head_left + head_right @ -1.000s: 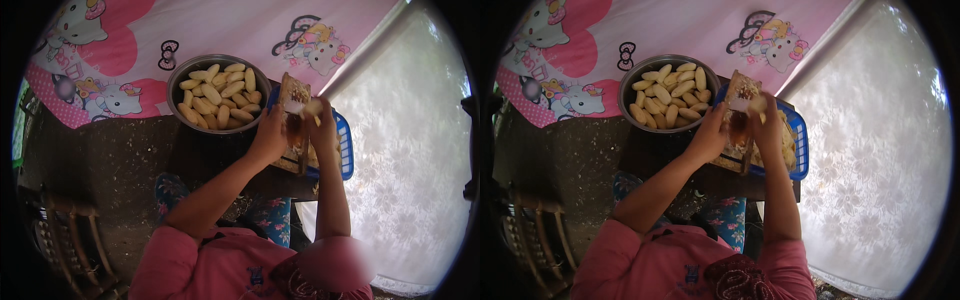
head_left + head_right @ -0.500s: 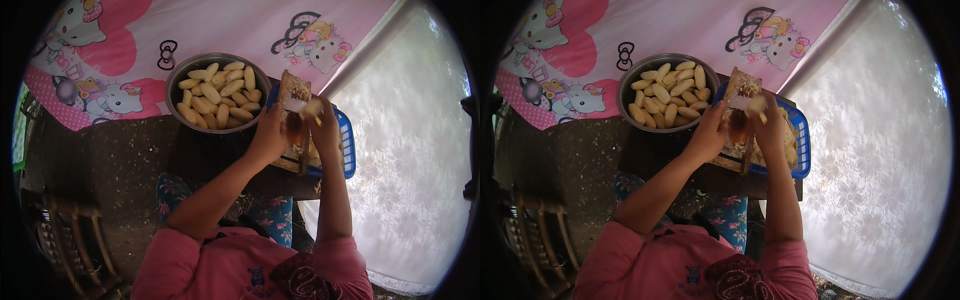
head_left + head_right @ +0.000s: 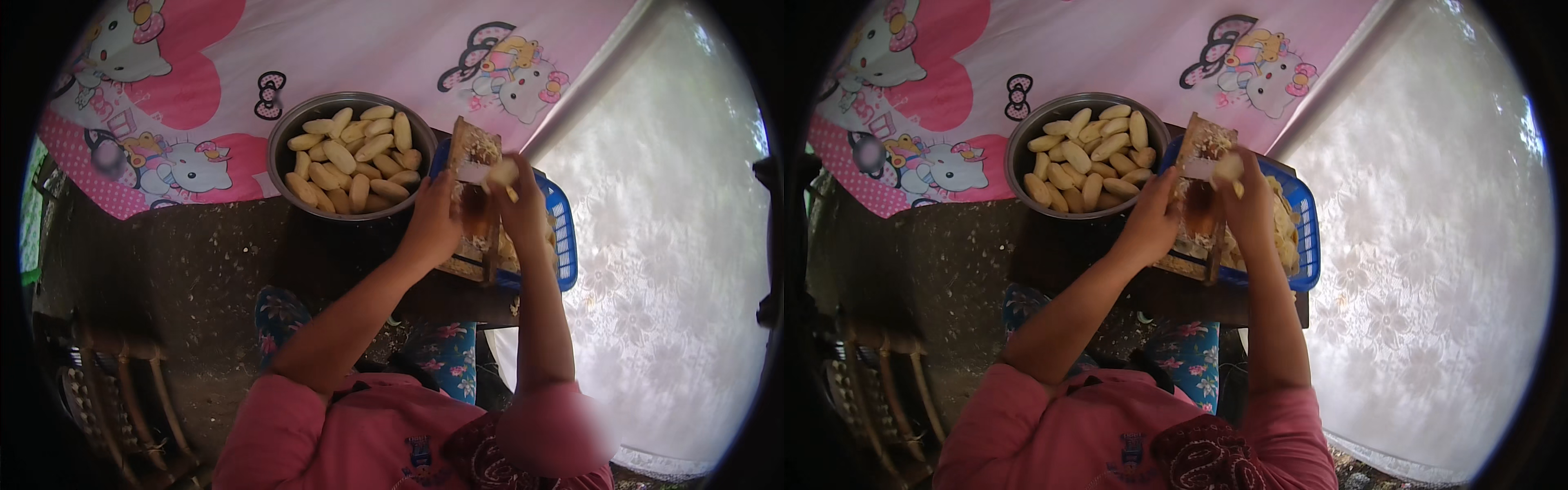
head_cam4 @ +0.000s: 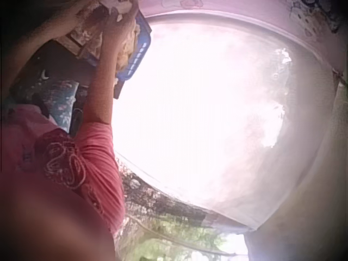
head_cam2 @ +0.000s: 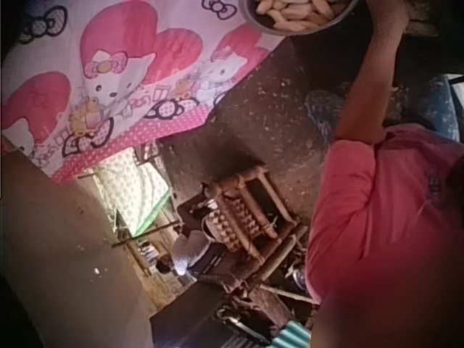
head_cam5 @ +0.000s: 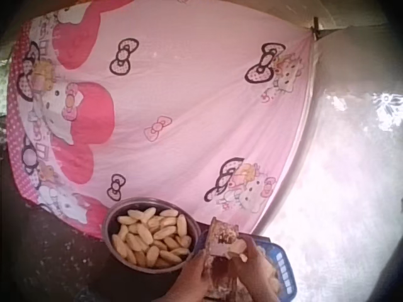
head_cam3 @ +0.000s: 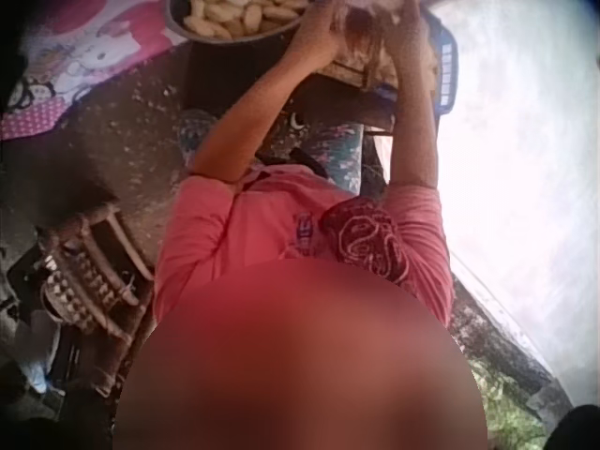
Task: The person slices peeled cassava pieces using a wooden box grater. They pick each piece from a metal bowl, run it over the blade, and place the slices into a blue basket. The process is repeated continuously.
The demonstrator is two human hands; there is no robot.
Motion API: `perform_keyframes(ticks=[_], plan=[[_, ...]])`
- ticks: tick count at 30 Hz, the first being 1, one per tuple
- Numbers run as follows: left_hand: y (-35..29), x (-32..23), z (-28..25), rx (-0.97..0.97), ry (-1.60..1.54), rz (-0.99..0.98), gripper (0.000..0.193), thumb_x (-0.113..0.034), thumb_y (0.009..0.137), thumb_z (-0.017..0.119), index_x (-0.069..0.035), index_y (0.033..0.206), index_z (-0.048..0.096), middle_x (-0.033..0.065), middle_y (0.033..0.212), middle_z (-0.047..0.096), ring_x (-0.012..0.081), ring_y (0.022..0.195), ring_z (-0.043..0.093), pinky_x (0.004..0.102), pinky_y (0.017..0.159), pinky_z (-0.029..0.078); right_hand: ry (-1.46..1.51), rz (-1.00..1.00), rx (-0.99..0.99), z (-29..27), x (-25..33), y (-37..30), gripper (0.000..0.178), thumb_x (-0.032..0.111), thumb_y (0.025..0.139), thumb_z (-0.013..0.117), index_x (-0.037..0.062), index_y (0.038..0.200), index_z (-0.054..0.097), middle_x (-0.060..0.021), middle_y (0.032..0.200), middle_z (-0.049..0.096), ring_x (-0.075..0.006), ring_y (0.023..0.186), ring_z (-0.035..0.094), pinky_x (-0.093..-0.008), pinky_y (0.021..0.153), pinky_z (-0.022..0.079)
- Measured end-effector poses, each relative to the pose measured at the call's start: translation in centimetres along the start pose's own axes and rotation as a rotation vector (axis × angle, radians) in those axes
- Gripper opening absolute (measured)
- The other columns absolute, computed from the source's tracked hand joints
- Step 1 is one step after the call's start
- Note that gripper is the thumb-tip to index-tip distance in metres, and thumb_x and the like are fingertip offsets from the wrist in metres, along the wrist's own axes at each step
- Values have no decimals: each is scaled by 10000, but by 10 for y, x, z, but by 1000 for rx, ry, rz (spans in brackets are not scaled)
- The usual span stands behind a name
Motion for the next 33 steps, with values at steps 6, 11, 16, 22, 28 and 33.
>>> perform_keyframes(ticks=[6, 11, 16, 22, 28, 33], plan=[[3, -4, -6, 27, -82, -82, 561, -22, 903, 535, 23, 1429, 345, 289, 1410, 380, 427, 1332, 375, 423, 1106, 319, -43, -36, -14, 8, -26, 45, 486, 105, 830, 700, 89, 1281, 518, -146, 1065, 669, -251, 974, 667, -339, 832, 503], [-1, -4, -4, -39, -93, -53, 558, -37, 913, 531, 18, 1434, 341, 308, 1414, 368, 449, 1342, 354, 433, 1117, 305, -110, -149, 39, -12, 13, -44, 510, 91, 805, 723, 91, 1280, 536, -129, 1085, 673, -260, 1051, 657, -346, 889, 500], [1, 0, 0, 42, -41, -72, 554, -56, 923, 519, 15, 1441, 338, 319, 1433, 350, 453, 1360, 332, 433, 1122, 299, 1, -159, -16, 6, 0, 26, 475, 145, 829, 681, 113, 1267, 498, -236, 1025, 660, -415, 972, 636, -432, 802, 495], [1, -3, -6, 12, -123, -124, 561, -60, 916, 530, 17, 1438, 341, 316, 1445, 341, 441, 1381, 310, 433, 1138, 280, -49, 39, 73, 13, -13, 40, 482, 107, 820, 702, 77, 1259, 506, -159, 955, 676, -280, 952, 680, -352, 799, 517], [0, -5, -4, -29, -80, -22, 559, -48, 906, 517, 22, 1433, 345, 320, 1439, 349, 451, 1389, 293, 446, 1140, 276, -32, 12, 97, -4, 7, -37, 441, 93, 811, 699, 102, 1234, 573, -143, 1143, 665, -285, 1119, 633, -355, 936, 479], [-1, -5, -3, 0, -59, -63, 548, -42, 903, 509, 29, 1423, 354, 317, 1422, 373, 454, 1385, 296, 458, 1139, 280, -144, 13, -13, 13, -28, 59, 456, 157, 824, 706, 111, 1254, 558, -135, 897, 670, -207, 793, 638, -342, 707, 496]])
Point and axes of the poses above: each hand's wrist, its own y-axis towards the middle knuckle, its own z-axis out of the palm, x = y × z, the point moved 8 cm from there along y, towards the middle knuckle
